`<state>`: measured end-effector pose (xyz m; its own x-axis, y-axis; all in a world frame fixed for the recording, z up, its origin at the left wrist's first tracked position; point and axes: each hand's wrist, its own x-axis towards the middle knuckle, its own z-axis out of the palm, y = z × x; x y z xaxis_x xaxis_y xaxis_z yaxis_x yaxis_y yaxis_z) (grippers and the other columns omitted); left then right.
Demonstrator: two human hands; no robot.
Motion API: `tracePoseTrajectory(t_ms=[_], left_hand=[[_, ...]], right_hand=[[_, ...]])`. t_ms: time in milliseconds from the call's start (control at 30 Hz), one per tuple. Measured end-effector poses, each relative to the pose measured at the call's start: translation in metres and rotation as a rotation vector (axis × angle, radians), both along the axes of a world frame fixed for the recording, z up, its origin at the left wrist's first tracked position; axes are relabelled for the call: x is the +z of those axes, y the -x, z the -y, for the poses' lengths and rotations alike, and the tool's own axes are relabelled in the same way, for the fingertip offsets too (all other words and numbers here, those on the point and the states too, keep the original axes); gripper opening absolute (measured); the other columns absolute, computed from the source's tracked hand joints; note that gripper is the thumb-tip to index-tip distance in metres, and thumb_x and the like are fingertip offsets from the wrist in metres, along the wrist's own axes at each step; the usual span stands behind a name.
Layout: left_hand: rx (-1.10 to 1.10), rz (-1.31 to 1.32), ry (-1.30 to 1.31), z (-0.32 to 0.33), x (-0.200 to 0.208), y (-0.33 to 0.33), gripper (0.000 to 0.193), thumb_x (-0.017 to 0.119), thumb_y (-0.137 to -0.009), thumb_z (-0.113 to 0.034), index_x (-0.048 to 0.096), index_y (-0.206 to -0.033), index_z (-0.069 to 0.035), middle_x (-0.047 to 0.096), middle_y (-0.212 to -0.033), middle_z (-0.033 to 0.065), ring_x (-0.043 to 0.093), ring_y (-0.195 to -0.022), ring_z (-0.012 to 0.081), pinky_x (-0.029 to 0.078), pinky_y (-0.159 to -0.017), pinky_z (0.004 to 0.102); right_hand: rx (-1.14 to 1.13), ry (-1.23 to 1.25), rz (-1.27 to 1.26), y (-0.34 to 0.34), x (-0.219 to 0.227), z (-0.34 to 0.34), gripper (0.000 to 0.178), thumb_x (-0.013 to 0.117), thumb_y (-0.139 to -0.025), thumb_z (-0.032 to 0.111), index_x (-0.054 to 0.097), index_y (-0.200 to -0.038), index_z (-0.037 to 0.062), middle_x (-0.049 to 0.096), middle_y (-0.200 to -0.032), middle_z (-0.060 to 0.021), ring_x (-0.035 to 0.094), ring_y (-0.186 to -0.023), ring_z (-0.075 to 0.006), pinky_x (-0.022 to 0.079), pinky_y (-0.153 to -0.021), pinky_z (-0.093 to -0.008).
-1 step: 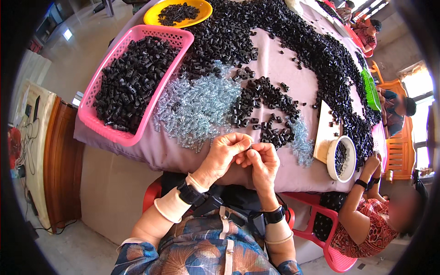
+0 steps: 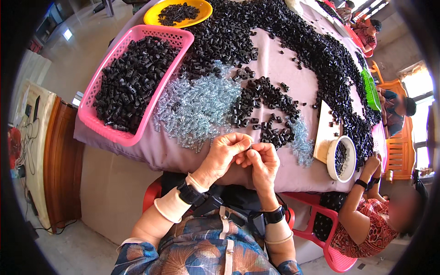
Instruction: Sorting and inspecting small black plastic or rubber components on a table.
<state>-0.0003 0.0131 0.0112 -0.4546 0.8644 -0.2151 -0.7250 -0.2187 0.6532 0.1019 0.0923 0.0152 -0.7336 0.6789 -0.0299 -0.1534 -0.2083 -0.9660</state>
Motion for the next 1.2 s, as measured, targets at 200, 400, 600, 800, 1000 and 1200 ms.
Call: tracePoseTrajectory(t_ms=[200,400,600,800,1000,1200], left_hand=[[-0.018,0.005,0.038,0.001,-0.001,0.001,0.017,0.056,-0.087,-0.017,0.061,-0.093,-0.003,0.057,-0.066,-0.0004,0.05,-0.052,0.0064,0.04,-0.048,0.0177],[-0.049,0.023,0.017,0.001,0.003,0.002,0.017,0.056,-0.087,-0.017,0.061,-0.094,-0.003,0.057,-0.067,-0.0006,0.05,-0.053,0.0055,0.04,-0.047,0.0165],[-0.03,-0.03,0.016,0.0,-0.002,0.0,0.016,0.055,-0.088,-0.014,0.059,-0.098,-0.003,0.057,-0.071,-0.0007,0.05,-0.054,0.004,0.04,-0.048,0.0151],[-0.057,0.004,-0.012,0.002,-0.006,0.002,0.015,0.056,-0.087,-0.013,0.059,-0.098,-0.004,0.057,-0.071,-0.0015,0.049,-0.054,0.0039,0.038,-0.047,0.0154],[-0.071,0.111,-0.04,0.001,-0.001,0.003,0.015,0.057,-0.086,-0.013,0.059,-0.098,-0.005,0.058,-0.072,-0.0012,0.048,-0.054,0.0035,0.037,-0.047,0.0154],[-0.04,0.091,-0.089,0.0,-0.005,0.004,0.02,0.058,-0.085,-0.011,0.055,-0.104,-0.005,0.059,-0.079,-0.0004,0.049,-0.057,0.0033,0.038,-0.048,0.0159]], right_hand=[[-0.082,-0.115,0.063,0.004,0.0,0.007,0.01,0.059,-0.084,0.004,0.05,-0.088,0.0017,0.056,-0.07,-0.0035,0.052,-0.055,-0.0073,0.045,-0.053,-0.0179],[-0.117,-0.143,-0.011,0.005,-0.003,0.004,0.013,0.062,-0.08,0.001,0.05,-0.086,0.0026,0.052,-0.075,0.0001,0.047,-0.056,-0.0046,0.038,-0.048,-0.0168],[-0.098,-0.13,0.007,0.005,-0.002,0.003,0.013,0.062,-0.08,0.001,0.05,-0.085,0.0029,0.05,-0.075,0.0004,0.047,-0.057,-0.0045,0.038,-0.048,-0.0163],[-0.017,-0.117,0.015,0.003,0.005,0.003,0.017,0.063,-0.08,0.002,0.05,-0.091,0.0034,0.054,-0.078,0.0007,0.052,-0.064,-0.0046,0.04,-0.054,-0.0169],[0.011,-0.197,0.035,0.005,0.007,0.001,0.018,0.06,-0.081,0.003,0.049,-0.096,0.0026,0.058,-0.075,-0.0021,0.055,-0.064,-0.0066,0.041,-0.054,-0.0165],[0.158,-0.051,0.039,0.012,0.019,-0.005,0.031,0.063,-0.08,0.004,0.049,-0.108,-0.0002,0.053,-0.085,-0.0004,0.051,-0.069,-0.0047,0.042,-0.062,-0.0163]])
